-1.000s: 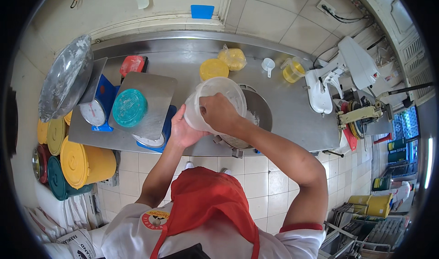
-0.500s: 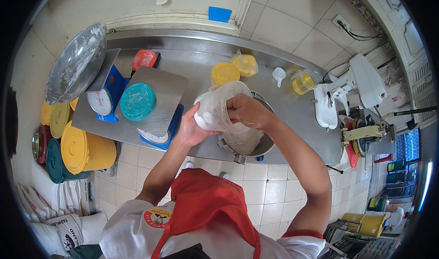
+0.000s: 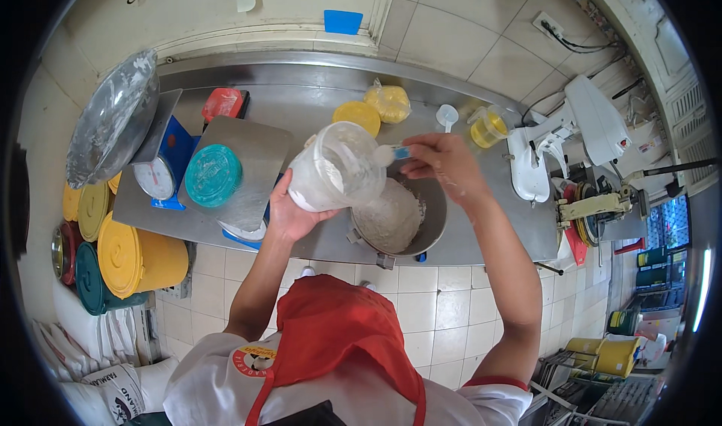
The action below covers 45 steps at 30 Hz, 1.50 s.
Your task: The person empties a bag of dough into a large metal bowl, measures out flour from a yellow bin, and scoops white powder from two separate containers into the bowl.
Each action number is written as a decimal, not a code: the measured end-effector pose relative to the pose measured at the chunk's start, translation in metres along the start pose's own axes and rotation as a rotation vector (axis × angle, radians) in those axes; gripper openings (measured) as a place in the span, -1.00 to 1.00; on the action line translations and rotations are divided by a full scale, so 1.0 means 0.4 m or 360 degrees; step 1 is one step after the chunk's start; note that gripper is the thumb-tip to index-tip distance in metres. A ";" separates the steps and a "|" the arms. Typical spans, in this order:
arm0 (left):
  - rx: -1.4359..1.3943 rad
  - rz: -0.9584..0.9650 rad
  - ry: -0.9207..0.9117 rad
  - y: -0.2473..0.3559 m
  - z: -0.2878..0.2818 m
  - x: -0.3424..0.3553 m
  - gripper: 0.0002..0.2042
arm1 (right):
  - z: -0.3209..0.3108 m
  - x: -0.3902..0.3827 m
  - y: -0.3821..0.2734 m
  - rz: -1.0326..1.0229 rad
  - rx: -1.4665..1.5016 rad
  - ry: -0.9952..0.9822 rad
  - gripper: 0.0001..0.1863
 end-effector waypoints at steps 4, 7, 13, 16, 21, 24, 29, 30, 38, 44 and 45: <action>-0.0037 0.0069 0.0016 0.019 -0.017 -0.015 -0.29 | -0.051 -0.010 0.071 -0.0248 -0.0797 0.0502 -0.75; -0.0086 0.0080 0.0004 0.019 -0.012 -0.009 -0.29 | 0.000 0.040 0.266 -0.0424 -0.1306 0.0367 -0.76; -0.0108 0.0071 -0.0077 0.019 -0.001 -0.029 -0.28 | 0.018 0.040 0.321 -0.0486 -0.1690 0.0493 -0.72; -0.0097 0.0066 -0.0129 0.011 0.002 -0.033 -0.28 | 0.004 0.002 0.185 -0.0375 -0.1191 0.0510 -0.74; -0.0091 0.0035 -0.0106 -0.017 0.024 -0.037 -0.25 | -0.027 0.044 0.288 -0.0086 -0.0665 0.0270 -0.80; -0.0113 0.0042 -0.0106 -0.016 0.021 -0.047 -0.25 | -0.014 0.050 0.389 -0.0567 -0.2117 0.0369 -0.83; -0.0146 0.0117 -0.0282 -0.007 -0.009 -0.066 -0.26 | -0.025 -0.036 0.210 -0.0498 -0.1240 0.0753 -0.83; -0.0139 0.0117 -0.0282 -0.005 -0.009 -0.066 -0.26 | -0.009 -0.073 0.136 -0.0566 -0.0948 0.0754 -0.83; -0.0175 0.0111 -0.0284 -0.031 -0.004 -0.076 -0.30 | 0.173 -0.153 -0.059 -0.1395 -0.1239 0.0757 -0.69; -0.0124 0.0013 -0.0241 -0.024 -0.002 -0.078 -0.28 | 0.220 -0.181 -0.060 -0.1170 -0.1121 0.0428 -0.81; -0.0120 0.0013 -0.0244 -0.027 0.006 -0.074 -0.28 | 0.234 -0.165 -0.053 -0.1173 -0.1120 0.0432 -0.81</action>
Point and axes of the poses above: each hand's wrist, its own x-axis towards the middle knuckle, its own z-axis out of the palm, y = z × x, the point moved 3 cm from there along x, towards the middle knuckle, and after that the axes turned 8 degrees about -x, right-handed, at the moved point
